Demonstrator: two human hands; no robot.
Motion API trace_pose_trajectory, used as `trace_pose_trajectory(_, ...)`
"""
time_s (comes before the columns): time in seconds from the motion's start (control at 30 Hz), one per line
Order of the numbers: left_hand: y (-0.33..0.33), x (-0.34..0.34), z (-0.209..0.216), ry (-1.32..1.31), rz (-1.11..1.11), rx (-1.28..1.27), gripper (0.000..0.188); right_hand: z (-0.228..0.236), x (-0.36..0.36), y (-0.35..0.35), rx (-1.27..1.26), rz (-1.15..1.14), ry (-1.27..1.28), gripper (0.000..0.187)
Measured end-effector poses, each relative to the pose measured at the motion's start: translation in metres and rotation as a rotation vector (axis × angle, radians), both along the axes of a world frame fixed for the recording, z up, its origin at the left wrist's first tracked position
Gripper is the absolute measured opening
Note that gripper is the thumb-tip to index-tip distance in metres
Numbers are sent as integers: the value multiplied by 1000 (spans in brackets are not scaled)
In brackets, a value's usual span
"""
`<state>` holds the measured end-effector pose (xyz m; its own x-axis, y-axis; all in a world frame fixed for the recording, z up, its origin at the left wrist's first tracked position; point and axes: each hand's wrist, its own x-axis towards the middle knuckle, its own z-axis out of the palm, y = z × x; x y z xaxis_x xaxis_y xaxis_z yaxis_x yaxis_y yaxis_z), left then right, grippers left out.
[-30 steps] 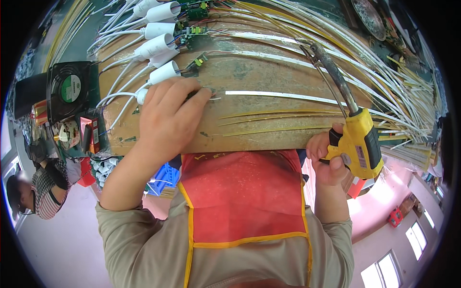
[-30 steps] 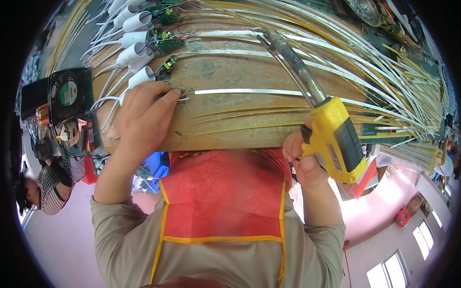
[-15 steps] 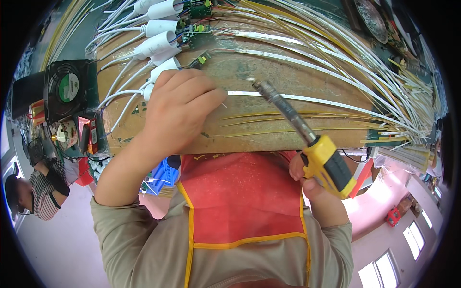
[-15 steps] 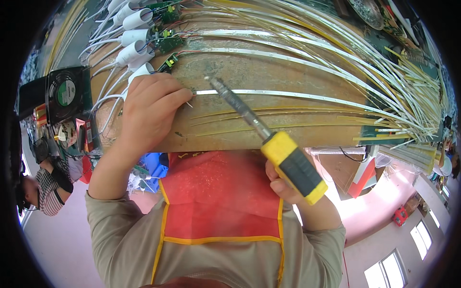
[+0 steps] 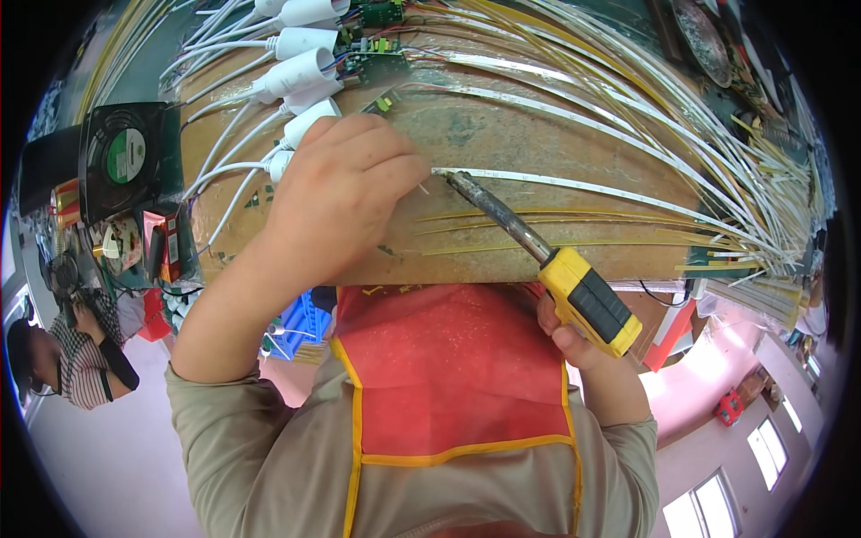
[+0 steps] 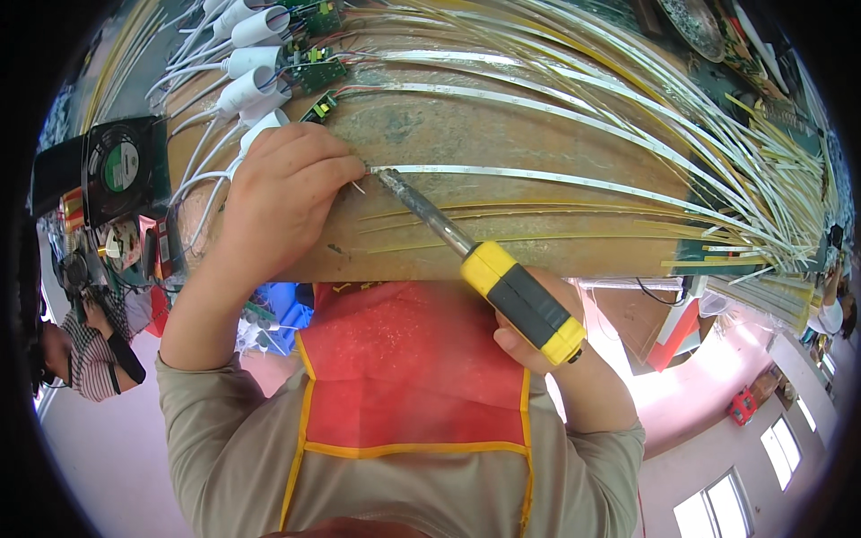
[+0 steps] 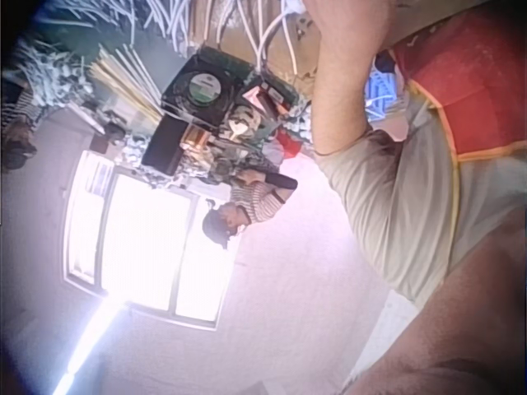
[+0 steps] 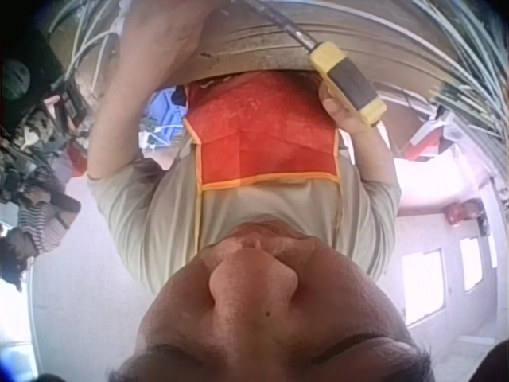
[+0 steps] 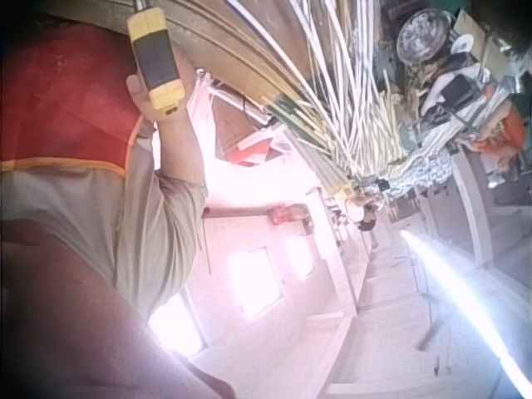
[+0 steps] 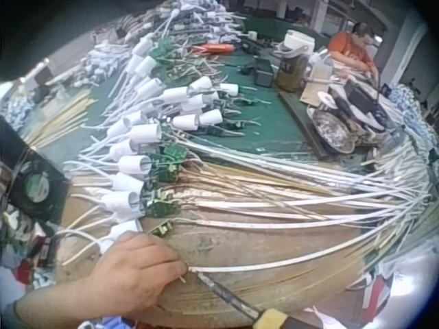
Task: Assemble and test LED lighting strips using a hand-held tool.
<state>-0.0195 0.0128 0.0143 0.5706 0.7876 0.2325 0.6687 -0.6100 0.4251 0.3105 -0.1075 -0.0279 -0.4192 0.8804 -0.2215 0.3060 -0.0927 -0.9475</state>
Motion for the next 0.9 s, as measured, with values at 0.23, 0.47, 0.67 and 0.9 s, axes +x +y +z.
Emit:
trace_pose_trajectory(0.23,2,1,2,1,-2,-24,23,-2,4,0,-89,-9,60,37)
trace_pose_trajectory(0.47,5,1,5,47,-26,-35,22,-2,4,-2,-96,-54,89,33)
trace_pose_trajectory(0.67,5,0,4,52,-34,-29,22,-3,6,-4,-114,-58,79,30)
trace_pose_trajectory(0.9,6,-1,3,47,-45,-36,23,-5,7,-4,-72,-25,20,32)
